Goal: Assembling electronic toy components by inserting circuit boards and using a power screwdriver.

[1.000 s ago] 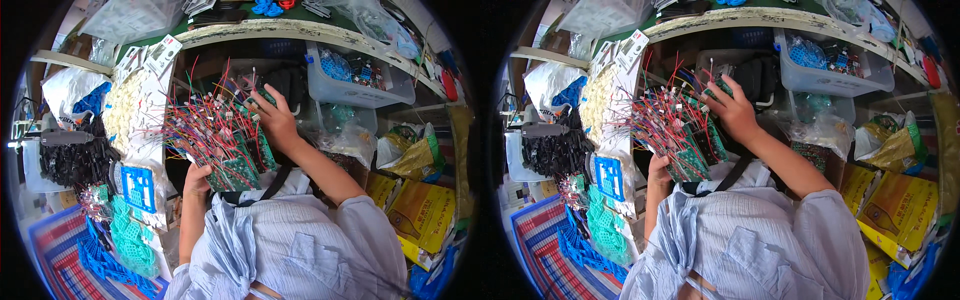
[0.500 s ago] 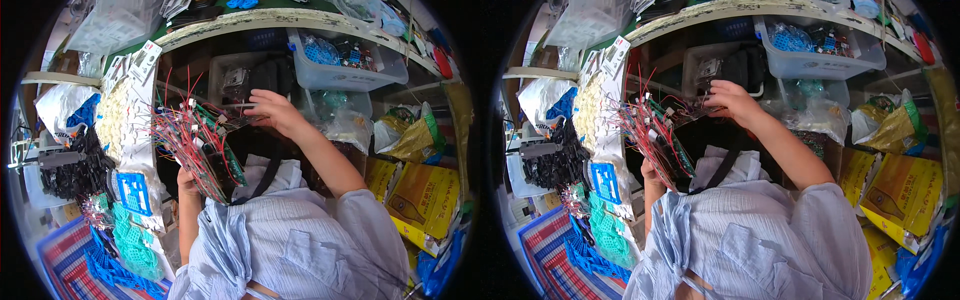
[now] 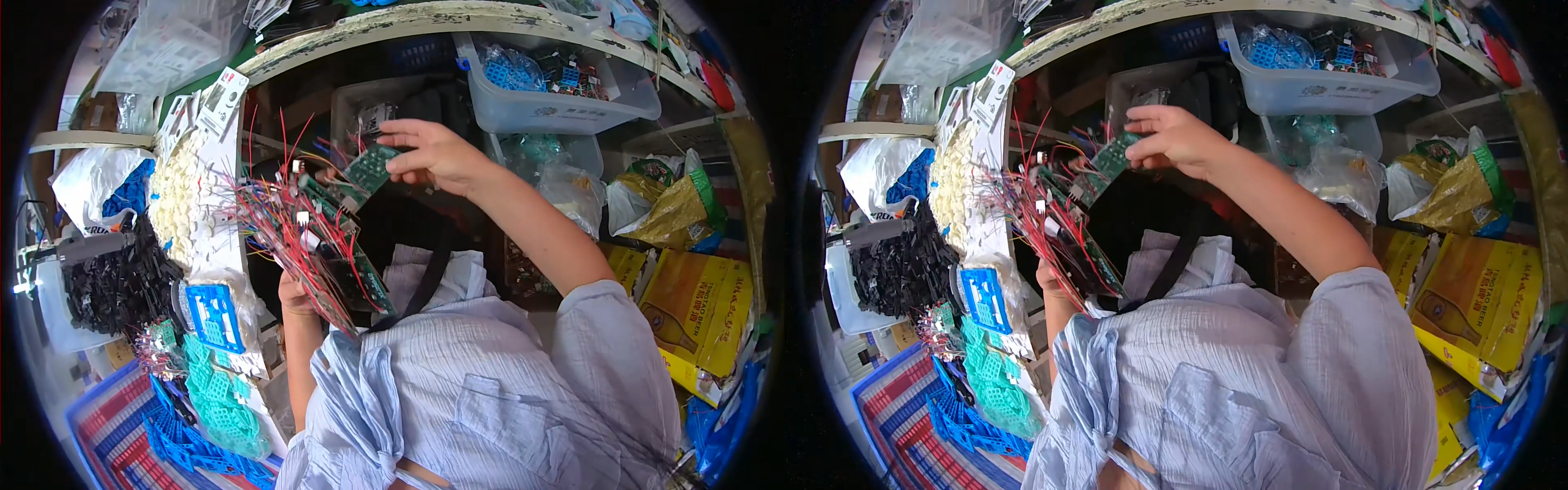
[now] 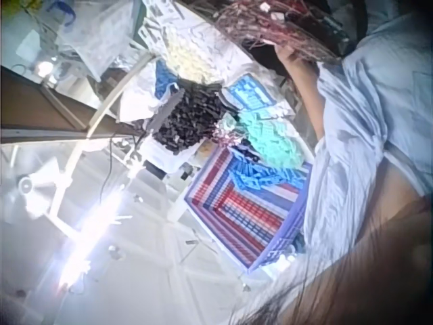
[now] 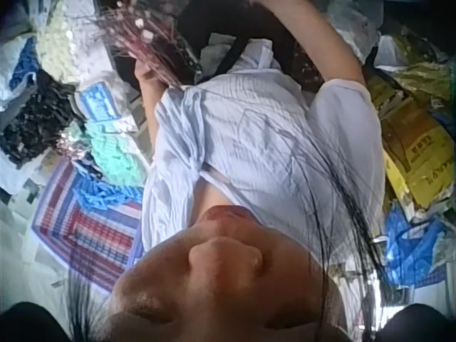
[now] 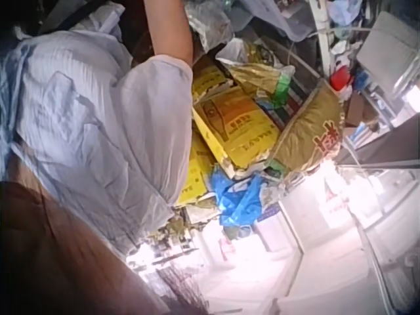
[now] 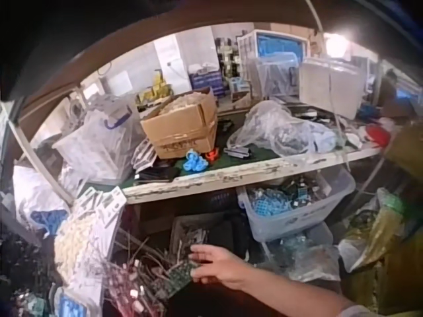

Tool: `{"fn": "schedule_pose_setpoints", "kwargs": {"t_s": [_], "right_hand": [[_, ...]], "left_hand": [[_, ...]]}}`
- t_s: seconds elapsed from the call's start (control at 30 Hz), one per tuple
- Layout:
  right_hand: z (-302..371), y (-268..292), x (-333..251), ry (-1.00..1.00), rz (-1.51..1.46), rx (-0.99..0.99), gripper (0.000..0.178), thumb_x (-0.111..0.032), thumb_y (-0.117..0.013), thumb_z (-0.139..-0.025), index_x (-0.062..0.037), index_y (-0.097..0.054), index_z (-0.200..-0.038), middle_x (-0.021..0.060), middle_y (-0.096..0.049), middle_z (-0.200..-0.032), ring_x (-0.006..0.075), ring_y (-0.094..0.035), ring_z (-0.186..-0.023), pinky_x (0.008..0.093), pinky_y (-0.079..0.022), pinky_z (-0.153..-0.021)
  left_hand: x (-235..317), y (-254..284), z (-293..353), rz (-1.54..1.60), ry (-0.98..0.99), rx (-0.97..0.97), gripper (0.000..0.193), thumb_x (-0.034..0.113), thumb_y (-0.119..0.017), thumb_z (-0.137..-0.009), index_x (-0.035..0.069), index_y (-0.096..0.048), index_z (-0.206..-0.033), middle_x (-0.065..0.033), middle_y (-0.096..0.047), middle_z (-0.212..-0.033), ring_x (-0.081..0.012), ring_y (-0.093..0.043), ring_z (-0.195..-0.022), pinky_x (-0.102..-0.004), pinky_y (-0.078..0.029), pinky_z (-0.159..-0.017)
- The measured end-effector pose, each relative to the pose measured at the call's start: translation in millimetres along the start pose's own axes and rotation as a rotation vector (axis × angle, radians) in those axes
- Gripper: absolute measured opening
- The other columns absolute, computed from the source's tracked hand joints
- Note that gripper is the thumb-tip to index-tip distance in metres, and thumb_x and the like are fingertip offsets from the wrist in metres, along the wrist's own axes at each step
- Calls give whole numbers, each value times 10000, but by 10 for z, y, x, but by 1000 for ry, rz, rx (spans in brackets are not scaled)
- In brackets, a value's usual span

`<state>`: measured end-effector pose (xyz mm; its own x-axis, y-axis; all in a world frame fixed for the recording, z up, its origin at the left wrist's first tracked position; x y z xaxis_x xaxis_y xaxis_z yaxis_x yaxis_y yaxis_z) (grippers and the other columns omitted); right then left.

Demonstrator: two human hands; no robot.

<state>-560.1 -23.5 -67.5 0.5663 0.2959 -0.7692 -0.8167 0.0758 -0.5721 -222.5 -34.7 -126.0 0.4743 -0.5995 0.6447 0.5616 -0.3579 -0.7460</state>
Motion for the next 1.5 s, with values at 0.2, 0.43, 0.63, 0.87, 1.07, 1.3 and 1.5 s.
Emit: {"fn": "schedule_pose_setpoints", "kwargs": {"t_s": [0.2, 0.43, 0.63, 0.87, 1.07, 1.3, 1.5], "right_hand": [[-189, -12, 206, 238, 107, -47, 659, 64, -657, -779, -27, -410, -1383, 99, -487, -1286, 147, -609, -861, 224, -476, -629], [-106, -35, 255, 170, -174, -138, 556, -43, -625, -865, -24, -414, -1379, 105, -492, -1311, 176, -597, -1041, 299, -506, -847], [-73, 426, 337, 155, 97, -28, 448, -181, -589, -922, -23, -491, -1329, 104, -600, -1205, 195, -592, -1069, 355, -484, -916], [-222, 189, 24, -182, 40, -171, 654, -597, -388, -947, -41, -606, -1213, 78, -665, -1065, 154, -613, -956, 295, -485, -833], [-444, -733, -428, -62, 387, -384, 185, -87, -623, -879, -14, -650, -1047, 20, -670, -870, 68, -608, -702, 244, -496, -585], [-610, -1571, 23, 205, 186, -414, 200, -144, -599, -932, -56, -624, -1110, -1, -657, -898, 63, -580, -689, 218, -481, -549], [-874, -2724, 221, -88, 5, -550, 194, -62, -510, -968, -45, -608, -1134, 27, -679, -946, 73, -643, -751, 218, -519, -630]], "left_hand": [[76, -247, -155, -10, 41, 12, 712, 122, -736, -639, -33, -461, -1278, -168, -626, -1053, -329, -645, -969, -470, -538, -868], [142, -214, -134, -64, 5, 125, 726, 151, -768, -660, -38, -441, -1280, -178, -626, -1082, -318, -663, -934, -447, -559, -842], [115, -187, -196, -113, 18, 130, 787, 138, -778, -639, -40, -407, -1310, -163, -615, -1101, -283, -661, -932, -408, -565, -825], [391, -199, -102, -308, -42, 197, 882, 173, -801, -548, -59, -429, -1313, -164, -614, -1148, -292, -653, -963, -412, -536, -859], [835, -556, 239, -473, -73, 312, 858, 47, -801, -553, -26, -442, -1330, -118, -617, -1186, -267, -611, -1077, -412, -465, -961], [1213, -890, 929, -493, -390, 431, 816, -23, -768, -658, 1, -385, -1378, -106, -565, -1254, -238, -555, -1156, -412, -423, -1007], [1512, -721, 1502, -503, -623, 602, 834, -47, -754, -669, 5, -352, -1398, -111, -546, -1283, -242, -540, -1177, -411, -409, -1023]]}}
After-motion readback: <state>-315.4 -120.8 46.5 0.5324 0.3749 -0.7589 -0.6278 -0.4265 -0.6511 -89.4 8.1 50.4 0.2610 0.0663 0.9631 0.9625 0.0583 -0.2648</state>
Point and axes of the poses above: each hand's wrist, its own z-axis away from the middle knuckle, its own y-axis out of the back of the hand, x = y × z, the point moved 3 cm from there along -z, towards the middle knuckle
